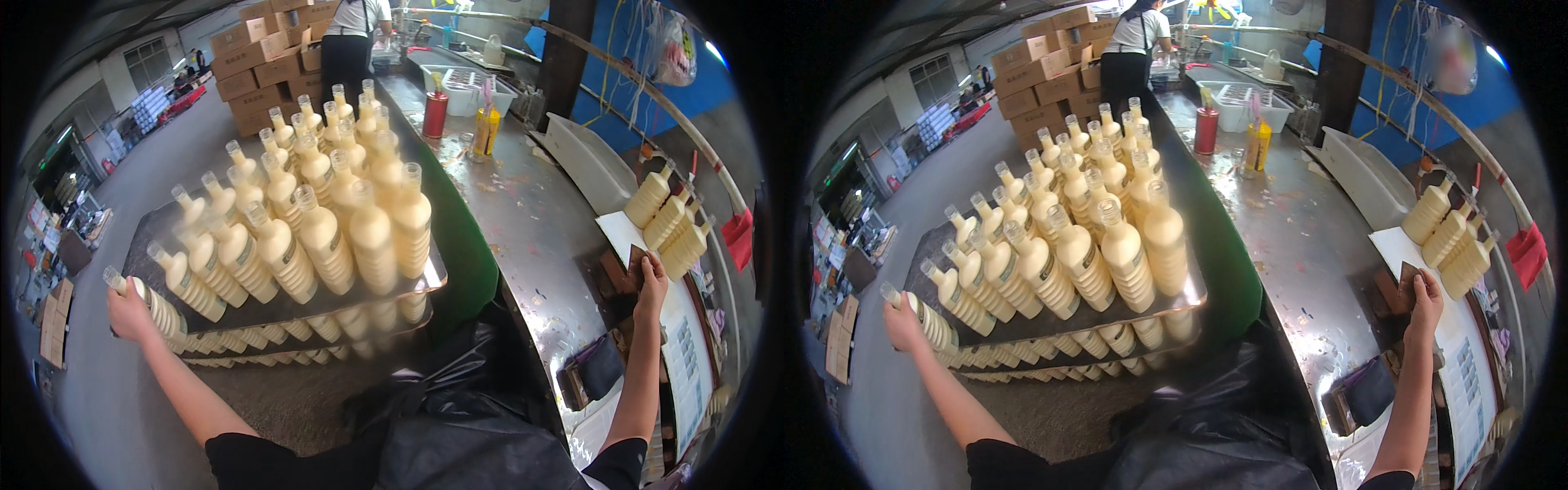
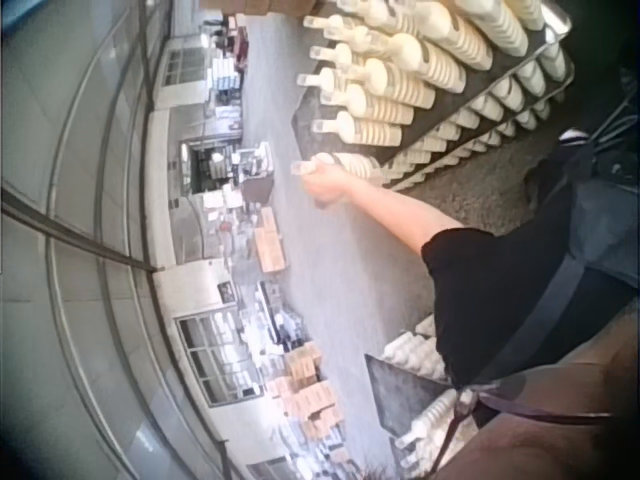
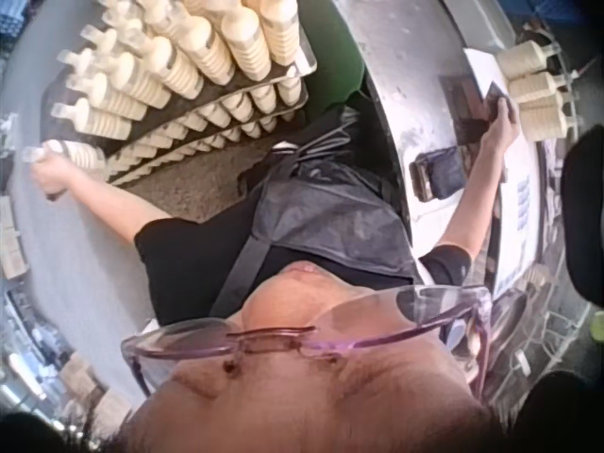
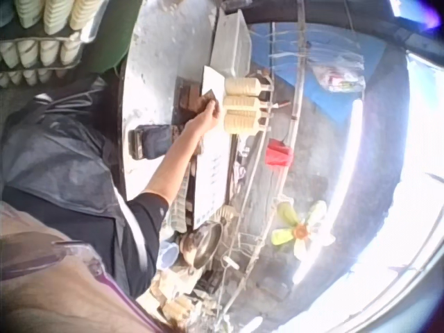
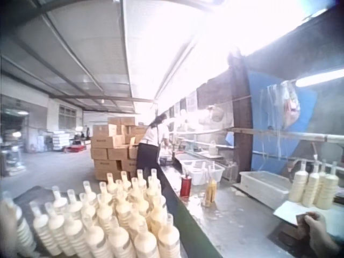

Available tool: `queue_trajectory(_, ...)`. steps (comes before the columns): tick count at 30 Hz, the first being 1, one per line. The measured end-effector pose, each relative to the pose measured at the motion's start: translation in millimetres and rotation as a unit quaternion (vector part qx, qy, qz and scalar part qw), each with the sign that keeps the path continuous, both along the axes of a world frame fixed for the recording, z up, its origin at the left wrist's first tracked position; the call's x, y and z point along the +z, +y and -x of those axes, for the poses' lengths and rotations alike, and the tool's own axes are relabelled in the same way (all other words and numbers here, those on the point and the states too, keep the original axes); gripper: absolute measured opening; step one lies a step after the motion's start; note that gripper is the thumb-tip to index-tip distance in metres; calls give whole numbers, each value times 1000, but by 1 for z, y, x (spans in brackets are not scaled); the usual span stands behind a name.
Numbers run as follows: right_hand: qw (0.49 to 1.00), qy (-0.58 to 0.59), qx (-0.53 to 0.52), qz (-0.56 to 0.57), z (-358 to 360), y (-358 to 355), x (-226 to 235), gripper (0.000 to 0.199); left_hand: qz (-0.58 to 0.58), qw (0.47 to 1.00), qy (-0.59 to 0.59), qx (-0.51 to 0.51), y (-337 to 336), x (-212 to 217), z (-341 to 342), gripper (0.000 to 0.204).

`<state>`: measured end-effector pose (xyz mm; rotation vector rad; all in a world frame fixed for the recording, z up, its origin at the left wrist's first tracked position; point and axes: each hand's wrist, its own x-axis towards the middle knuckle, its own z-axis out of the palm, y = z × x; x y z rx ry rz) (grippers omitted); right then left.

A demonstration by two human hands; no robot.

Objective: The person applies adhesive labels to cream-colored plastic bottles. They pick up a bottle, peel a label from a sheet, and press it onto the bottle's body, repeating this process for several bottles.

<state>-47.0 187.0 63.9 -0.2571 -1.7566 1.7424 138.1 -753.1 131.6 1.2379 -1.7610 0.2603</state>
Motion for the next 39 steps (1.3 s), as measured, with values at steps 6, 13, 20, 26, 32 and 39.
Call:
queue_trajectory(6, 999, -38, 6, -26, -13, 3, 1, 26, -103, 994, 12, -43, -74, -26, 27, 47)
queue_trajectory(13, 997, -72, -11, -34, -15, -28, 12, 25, -177, 969, 11, -172, -142, -66, 56, 49)
queue_trajectory(20, 995, -87, 14, -50, -19, -49, 3, 24, -194, 946, 80, -245, -168, -80, 85, 43)
queue_trajectory(26, 993, -110, 6, -36, -36, -51, -5, 26, -113, 940, 190, -258, -99, -60, 78, 45)
queue_trajectory(32, 991, -125, 10, 42, -61, -48, 16, 28, 133, 819, 309, -465, 227, 1, 97, 38)
queue_trajectory(39, 992, -75, 61, 85, -118, -36, 23, 27, -326, 486, -150, -797, 519, -146, 163, 73)
